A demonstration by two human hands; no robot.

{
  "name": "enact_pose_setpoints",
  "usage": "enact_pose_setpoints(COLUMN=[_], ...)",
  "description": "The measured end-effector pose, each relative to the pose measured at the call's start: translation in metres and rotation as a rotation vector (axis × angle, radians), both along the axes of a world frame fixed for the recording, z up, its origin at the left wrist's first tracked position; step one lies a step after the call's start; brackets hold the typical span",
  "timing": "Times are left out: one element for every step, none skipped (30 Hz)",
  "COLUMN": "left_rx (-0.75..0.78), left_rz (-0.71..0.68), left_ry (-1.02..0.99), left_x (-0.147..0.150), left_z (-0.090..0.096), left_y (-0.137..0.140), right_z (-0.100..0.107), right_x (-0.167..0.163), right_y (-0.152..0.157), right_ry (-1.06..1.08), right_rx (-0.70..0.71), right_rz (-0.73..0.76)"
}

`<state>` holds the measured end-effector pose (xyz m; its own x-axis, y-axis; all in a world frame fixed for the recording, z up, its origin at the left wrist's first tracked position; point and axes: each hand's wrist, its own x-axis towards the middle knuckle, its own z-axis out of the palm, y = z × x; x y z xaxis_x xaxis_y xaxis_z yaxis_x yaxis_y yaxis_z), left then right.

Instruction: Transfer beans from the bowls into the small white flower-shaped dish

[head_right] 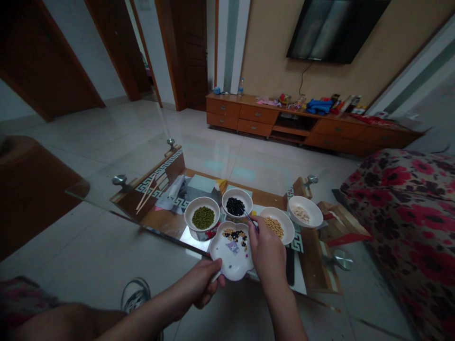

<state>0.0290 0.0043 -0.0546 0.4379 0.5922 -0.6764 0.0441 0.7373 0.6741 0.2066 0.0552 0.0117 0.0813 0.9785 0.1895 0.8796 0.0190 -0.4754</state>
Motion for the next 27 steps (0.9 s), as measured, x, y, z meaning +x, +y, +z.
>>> enact_pose_setpoints(left_rx=[-0.002, 0.000, 0.005, 0.009, 0.010, 0.010, 0.009, 0.007, 0.008, 0.008, 0.010, 0.011, 0.012, 0.013, 0.012, 0.011, 0.010, 0.011, 0.013, 0.010, 0.009, 0.006, 0.004, 0.002, 0.001, 0.000, -0.001], left_rz=[-0.002, -0.002, -0.001, 0.001, 0.001, 0.001, -0.001, -0.002, -0.003, -0.006, -0.007, -0.011, -0.014, -0.017, -0.019, -0.020, -0.018, -0.015, -0.013, -0.013, -0.010, -0.008, -0.006, -0.006, -0.007, -0.008, -0.009], left_ry=[-0.002, -0.002, -0.002, -0.002, -0.004, -0.007, -0.009, -0.007, -0.003, 0.001, 0.005, 0.006, 0.002, -0.002, -0.006, -0.010, -0.011, -0.016, -0.022, -0.025, -0.026, -0.026, -0.022, -0.019, -0.016, -0.014, -0.015], left_x=[0.000, 0.000, 0.000, 0.000, 0.000, 0.000, 0.000, 0.000, 0.000, 0.000, 0.000, 0.000, 0.000, 0.000, 0.000, 0.000, 0.000, -0.001, -0.001, -0.001, -0.001, -0.002, -0.002, -0.002, -0.002, -0.002, -0.002], left_z=[0.000, -0.001, -0.001, -0.002, -0.002, -0.002, -0.002, -0.001, -0.001, 0.000, 0.000, 0.001, 0.001, 0.001, 0.000, 0.000, 0.000, 0.000, 0.001, 0.001, 0.003, 0.004, 0.005, 0.006, 0.006, 0.007, 0.007], left_y=[0.000, 0.000, 0.000, 0.000, -0.001, -0.001, -0.001, -0.001, 0.000, 0.000, 0.000, 0.001, 0.001, 0.001, 0.002, 0.002, 0.002, 0.002, 0.002, 0.002, 0.002, 0.002, 0.002, 0.002, 0.002, 0.002, 0.002], right_z=[0.000, 0.001, 0.001, 0.001, 0.001, 0.001, 0.002, 0.003, 0.005, 0.006, 0.008, 0.010, 0.012, 0.014, 0.015, 0.016, 0.017, 0.017, 0.017, 0.017, 0.017, 0.016, 0.016, 0.015, 0.014, 0.014, 0.013], right_x=[0.000, 0.000, 0.001, 0.002, 0.003, 0.005, 0.006, 0.008, 0.010, 0.011, 0.013, 0.015, 0.017, 0.019, 0.022, 0.024, 0.026, 0.028, 0.029, 0.030, 0.030, 0.030, 0.030, 0.030, 0.030, 0.030, 0.030], right_y=[0.000, 0.000, -0.001, -0.002, -0.003, -0.005, -0.006, -0.008, -0.009, -0.011, -0.012, -0.014, -0.015, -0.017, -0.018, -0.019, -0.020, -0.021, -0.021, -0.021, -0.022, -0.022, -0.022, -0.022, -0.022, -0.022, -0.022], right_ry=[0.000, -0.001, -0.003, -0.008, -0.018, -0.030, -0.044, -0.060, -0.078, -0.100, -0.122, -0.143, -0.163, -0.177, -0.188, -0.196, -0.204, -0.212, -0.220, -0.224, -0.226, -0.223, -0.215, -0.205, -0.196, -0.187, -0.179], right_rx=[0.001, -0.002, -0.008, -0.015, -0.026, -0.041, -0.061, -0.089, -0.123, -0.159, -0.195, -0.230, -0.266, -0.299, -0.327, -0.353, -0.376, -0.394, -0.410, -0.423, -0.436, -0.447, -0.453, -0.456, -0.456, -0.454, -0.450], right_rz=[-0.009, -0.020, -0.030, -0.038, -0.042, -0.045, -0.048, -0.047, -0.043, -0.039, -0.033, -0.022, -0.009, 0.003, 0.013, 0.021, 0.025, 0.028, 0.031, 0.037, 0.046, 0.059, 0.072, 0.084, 0.095, 0.104, 0.111])
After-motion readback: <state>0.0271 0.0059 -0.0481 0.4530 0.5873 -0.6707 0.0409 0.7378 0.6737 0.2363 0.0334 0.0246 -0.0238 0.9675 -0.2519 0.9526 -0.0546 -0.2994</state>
